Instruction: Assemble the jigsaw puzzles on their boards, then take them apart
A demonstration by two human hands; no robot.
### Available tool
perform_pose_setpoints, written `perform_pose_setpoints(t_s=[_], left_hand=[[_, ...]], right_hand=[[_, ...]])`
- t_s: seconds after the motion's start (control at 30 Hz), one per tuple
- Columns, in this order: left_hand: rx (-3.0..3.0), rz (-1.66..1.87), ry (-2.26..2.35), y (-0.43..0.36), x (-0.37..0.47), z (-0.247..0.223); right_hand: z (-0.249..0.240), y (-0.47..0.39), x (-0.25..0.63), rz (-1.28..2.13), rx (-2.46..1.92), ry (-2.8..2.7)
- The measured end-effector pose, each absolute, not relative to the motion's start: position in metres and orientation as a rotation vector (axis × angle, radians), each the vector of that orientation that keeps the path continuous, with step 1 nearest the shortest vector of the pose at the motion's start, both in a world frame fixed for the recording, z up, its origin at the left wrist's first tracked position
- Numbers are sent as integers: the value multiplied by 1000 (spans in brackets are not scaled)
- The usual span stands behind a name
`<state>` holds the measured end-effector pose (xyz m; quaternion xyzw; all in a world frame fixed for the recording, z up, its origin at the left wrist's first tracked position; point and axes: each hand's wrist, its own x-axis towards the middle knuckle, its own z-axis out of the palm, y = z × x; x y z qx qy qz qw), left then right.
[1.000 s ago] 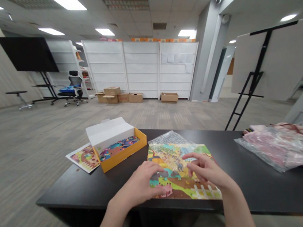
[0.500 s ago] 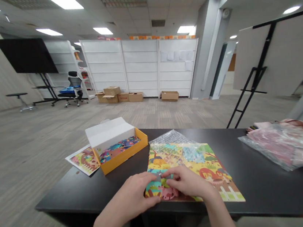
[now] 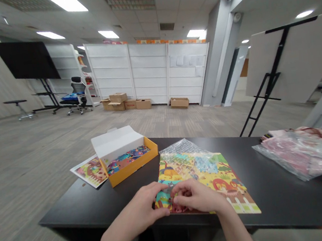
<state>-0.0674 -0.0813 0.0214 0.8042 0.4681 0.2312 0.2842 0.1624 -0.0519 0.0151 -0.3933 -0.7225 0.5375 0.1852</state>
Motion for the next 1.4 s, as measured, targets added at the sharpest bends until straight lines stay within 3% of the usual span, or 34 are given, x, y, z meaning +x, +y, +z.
perform_pose_setpoints(t_s=[0.2, 0.4, 0.57, 0.77, 1.07, 1.4], left_hand=[[2178, 616, 1226, -78, -67, 8], [2144, 617, 1100, -79, -63, 20], [2156, 841, 1078, -76, -49, 28], [2248, 1062, 1115, -72, -10, 20], [2586, 740, 1346, -53, 55, -3], [2427, 770, 1400, -47, 58, -10]], right_hand=[[6, -49, 158, 1351, -1171, -2039], [4, -48, 160, 1464, -1102, -2013], [11, -49, 163, 1546, -982, -1839], [19, -46, 199, 1386, -998, -1692], [-2, -24, 272, 729, -1341, -1253], [-6, -20, 257, 806, -1296, -1378]])
